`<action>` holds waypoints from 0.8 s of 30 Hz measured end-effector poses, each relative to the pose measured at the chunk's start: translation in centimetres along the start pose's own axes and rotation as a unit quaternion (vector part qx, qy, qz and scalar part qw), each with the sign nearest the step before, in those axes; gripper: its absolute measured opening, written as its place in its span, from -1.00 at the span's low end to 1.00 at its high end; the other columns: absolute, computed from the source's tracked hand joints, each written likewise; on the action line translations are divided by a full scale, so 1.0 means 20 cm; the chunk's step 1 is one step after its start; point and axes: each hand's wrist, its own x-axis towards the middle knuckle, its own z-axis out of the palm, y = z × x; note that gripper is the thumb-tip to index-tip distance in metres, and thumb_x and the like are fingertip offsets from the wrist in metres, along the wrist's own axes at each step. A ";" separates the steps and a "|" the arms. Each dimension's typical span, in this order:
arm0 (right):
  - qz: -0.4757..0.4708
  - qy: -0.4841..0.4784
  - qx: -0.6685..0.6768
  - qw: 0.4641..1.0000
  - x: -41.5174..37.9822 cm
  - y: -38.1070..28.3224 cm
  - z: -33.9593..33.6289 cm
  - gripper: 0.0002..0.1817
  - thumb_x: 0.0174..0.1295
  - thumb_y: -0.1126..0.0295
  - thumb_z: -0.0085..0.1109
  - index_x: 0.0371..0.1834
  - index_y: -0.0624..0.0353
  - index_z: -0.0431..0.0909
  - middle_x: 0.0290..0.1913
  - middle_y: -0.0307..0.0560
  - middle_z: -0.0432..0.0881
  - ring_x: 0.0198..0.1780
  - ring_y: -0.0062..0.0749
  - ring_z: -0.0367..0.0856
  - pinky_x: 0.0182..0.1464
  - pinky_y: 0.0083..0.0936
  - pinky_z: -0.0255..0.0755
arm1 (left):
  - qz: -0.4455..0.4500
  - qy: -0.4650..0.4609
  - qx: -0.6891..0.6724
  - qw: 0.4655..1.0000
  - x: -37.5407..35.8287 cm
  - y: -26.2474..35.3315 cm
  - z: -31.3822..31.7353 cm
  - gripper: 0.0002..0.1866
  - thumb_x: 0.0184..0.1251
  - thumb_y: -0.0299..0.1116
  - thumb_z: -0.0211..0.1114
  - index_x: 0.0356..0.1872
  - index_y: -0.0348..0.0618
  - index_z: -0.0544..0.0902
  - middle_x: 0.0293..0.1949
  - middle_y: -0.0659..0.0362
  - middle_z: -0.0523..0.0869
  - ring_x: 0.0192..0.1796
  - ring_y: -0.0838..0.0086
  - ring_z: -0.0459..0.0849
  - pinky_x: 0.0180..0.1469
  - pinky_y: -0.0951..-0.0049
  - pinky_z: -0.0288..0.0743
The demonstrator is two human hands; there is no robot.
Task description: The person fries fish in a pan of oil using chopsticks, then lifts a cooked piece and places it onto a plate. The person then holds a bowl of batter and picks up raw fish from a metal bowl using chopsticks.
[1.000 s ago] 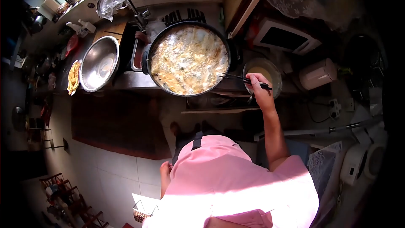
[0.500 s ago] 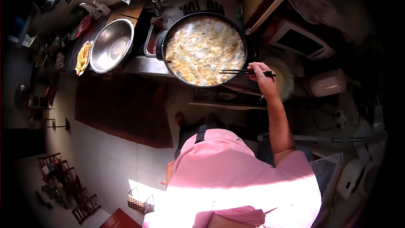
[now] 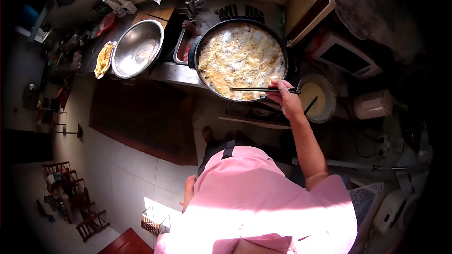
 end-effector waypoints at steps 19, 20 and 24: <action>0.043 -0.003 -0.002 0.999 0.27 0.20 0.20 -0.64 0.22 0.15 -0.11 -0.13 0.25 0.36 -0.24 -0.08 0.48 -0.21 -0.40 0.53 -0.15 -0.56 0.42 | -0.032 0.000 0.039 0.999 -0.19 -0.31 -0.06 -0.73 0.14 -0.27 0.08 -0.21 -0.21 0.50 -0.42 0.14 0.58 -0.39 0.47 0.53 -0.30 0.49 0.42; 0.044 -0.005 -0.002 0.999 0.29 0.22 0.21 -0.64 0.22 0.15 -0.11 -0.13 0.25 0.36 -0.24 -0.08 0.48 -0.21 -0.40 0.53 -0.15 -0.56 0.42 | -0.036 0.000 0.038 0.999 -0.21 -0.33 -0.06 -0.73 0.14 -0.27 0.08 -0.21 -0.21 0.50 -0.42 0.14 0.58 -0.39 0.47 0.53 -0.30 0.49 0.42; 0.062 0.022 0.067 0.996 0.38 0.26 0.25 -0.65 0.23 0.17 -0.11 -0.15 0.27 0.35 -0.29 -0.08 0.46 -0.25 -0.41 0.53 -0.23 -0.61 0.45 | -0.043 0.004 0.031 0.999 -0.19 -0.33 -0.05 -0.73 0.14 -0.27 0.08 -0.21 -0.21 0.50 -0.43 0.14 0.58 -0.39 0.47 0.53 -0.31 0.50 0.42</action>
